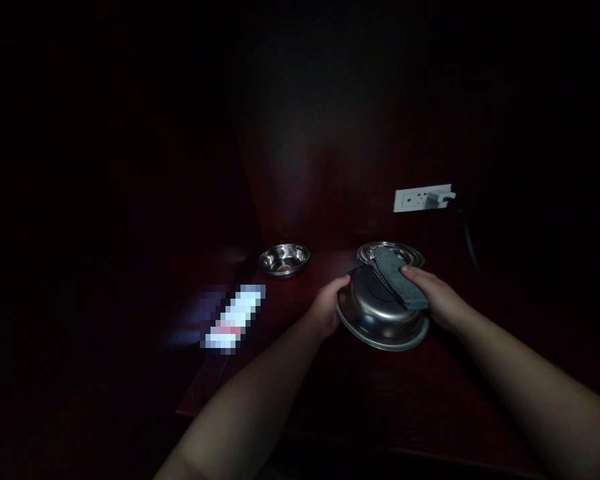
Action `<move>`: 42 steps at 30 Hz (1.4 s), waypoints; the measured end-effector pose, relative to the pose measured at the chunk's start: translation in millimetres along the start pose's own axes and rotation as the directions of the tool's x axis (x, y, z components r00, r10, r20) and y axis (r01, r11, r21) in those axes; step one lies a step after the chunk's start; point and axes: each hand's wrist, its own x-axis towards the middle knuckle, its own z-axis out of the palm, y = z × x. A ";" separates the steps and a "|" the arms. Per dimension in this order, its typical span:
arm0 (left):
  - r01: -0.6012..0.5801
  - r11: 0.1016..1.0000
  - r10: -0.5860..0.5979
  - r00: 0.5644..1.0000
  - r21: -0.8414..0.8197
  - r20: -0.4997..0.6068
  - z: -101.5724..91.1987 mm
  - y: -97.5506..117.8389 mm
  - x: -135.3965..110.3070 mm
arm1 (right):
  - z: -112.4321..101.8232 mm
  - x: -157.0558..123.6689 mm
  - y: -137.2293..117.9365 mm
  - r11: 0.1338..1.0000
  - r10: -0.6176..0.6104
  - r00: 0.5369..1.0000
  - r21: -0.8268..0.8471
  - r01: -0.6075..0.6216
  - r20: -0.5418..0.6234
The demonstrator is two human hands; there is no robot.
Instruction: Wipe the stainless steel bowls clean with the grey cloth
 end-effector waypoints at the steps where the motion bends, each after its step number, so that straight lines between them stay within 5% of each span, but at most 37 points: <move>1: 0.000 1.000 0.000 1.000 -0.007 -0.013 -0.5 0.4 0.0 | 0.4 -0.4 -0.4 1.000 -0.003 1.000 -0.002 0.003 0.002; 8: -0.004 1.000 0.002 0.995 -0.028 -0.101 -1.8 0.6 -0.6 | 1.3 -3.6 -2.1 0.998 -0.026 0.999 -0.062 0.029 0.038; 14: -0.073 0.997 0.070 0.990 -0.028 -0.120 2.5 0.2 0.5 | 1.5 -3.7 -3.8 0.996 0.089 0.996 0.009 -0.089 -0.008; 20: -0.253 0.966 0.238 0.949 -0.049 -0.205 6.7 2.7 0.8 | 3.0 -0.3 -4.8 0.990 0.132 0.984 0.058 -0.125 -0.124; 27: -0.253 0.908 0.317 0.936 0.335 -0.153 3.9 -10.5 -3.8 | 3.1 0.7 -1.6 0.989 0.148 0.974 -0.001 -0.150 -0.172; 33: -0.326 0.856 0.409 0.901 0.401 -0.141 -4.0 -16.5 6.9 | 4.0 1.7 3.7 0.979 0.178 0.973 -0.070 -0.190 -0.144; 42: -0.252 0.925 0.323 0.916 0.284 -0.239 -0.1 -10.5 7.4 | -1.0 5.3 9.5 0.988 0.152 0.985 -0.013 -0.154 -0.088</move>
